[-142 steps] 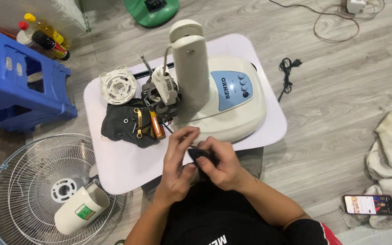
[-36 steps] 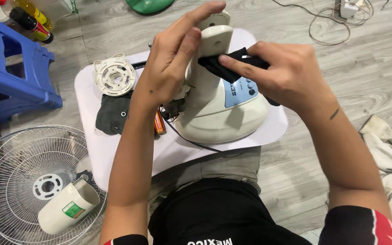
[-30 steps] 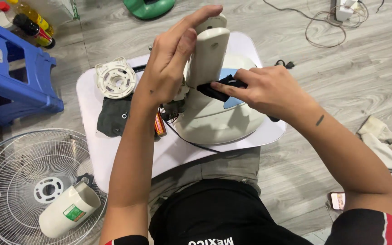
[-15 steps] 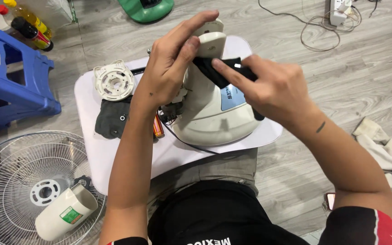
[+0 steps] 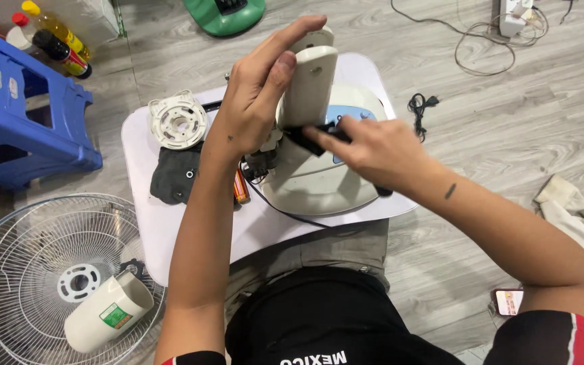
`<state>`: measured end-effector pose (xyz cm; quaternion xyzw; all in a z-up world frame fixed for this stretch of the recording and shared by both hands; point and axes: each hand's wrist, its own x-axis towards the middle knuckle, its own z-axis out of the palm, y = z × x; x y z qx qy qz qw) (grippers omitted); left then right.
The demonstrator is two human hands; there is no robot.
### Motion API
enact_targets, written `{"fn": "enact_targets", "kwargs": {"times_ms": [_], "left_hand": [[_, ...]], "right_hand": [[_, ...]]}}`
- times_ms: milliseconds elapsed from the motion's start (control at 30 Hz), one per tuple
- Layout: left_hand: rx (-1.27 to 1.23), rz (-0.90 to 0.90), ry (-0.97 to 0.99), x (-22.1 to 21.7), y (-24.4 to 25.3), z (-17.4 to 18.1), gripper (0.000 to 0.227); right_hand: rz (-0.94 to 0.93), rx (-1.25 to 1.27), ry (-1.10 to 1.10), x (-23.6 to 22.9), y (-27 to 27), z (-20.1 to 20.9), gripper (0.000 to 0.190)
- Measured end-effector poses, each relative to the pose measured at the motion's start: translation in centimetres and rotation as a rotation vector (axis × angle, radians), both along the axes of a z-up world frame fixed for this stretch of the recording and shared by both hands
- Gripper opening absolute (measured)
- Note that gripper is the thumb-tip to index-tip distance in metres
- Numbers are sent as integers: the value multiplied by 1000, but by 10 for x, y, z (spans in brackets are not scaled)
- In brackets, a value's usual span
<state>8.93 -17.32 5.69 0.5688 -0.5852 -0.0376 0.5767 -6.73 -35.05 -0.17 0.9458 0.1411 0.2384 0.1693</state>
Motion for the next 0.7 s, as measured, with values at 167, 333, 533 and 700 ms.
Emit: {"fn": "enact_targets", "kwargs": {"times_ms": [167, 333, 533, 700], "left_hand": [[4, -9, 10, -2, 0, 2, 41], [-8, -5, 10, -1, -2, -2, 40], [-10, -4, 26, -2, -2, -3, 40], [12, 8, 19, -4, -1, 1, 41]], "right_hand": [[16, 61, -182, -10, 5, 38, 48], [-25, 11, -26, -6, 2, 15, 48], [32, 79, -246, -8, 0, 27, 52], [60, 81, -110, -10, -8, 21, 47]]}}
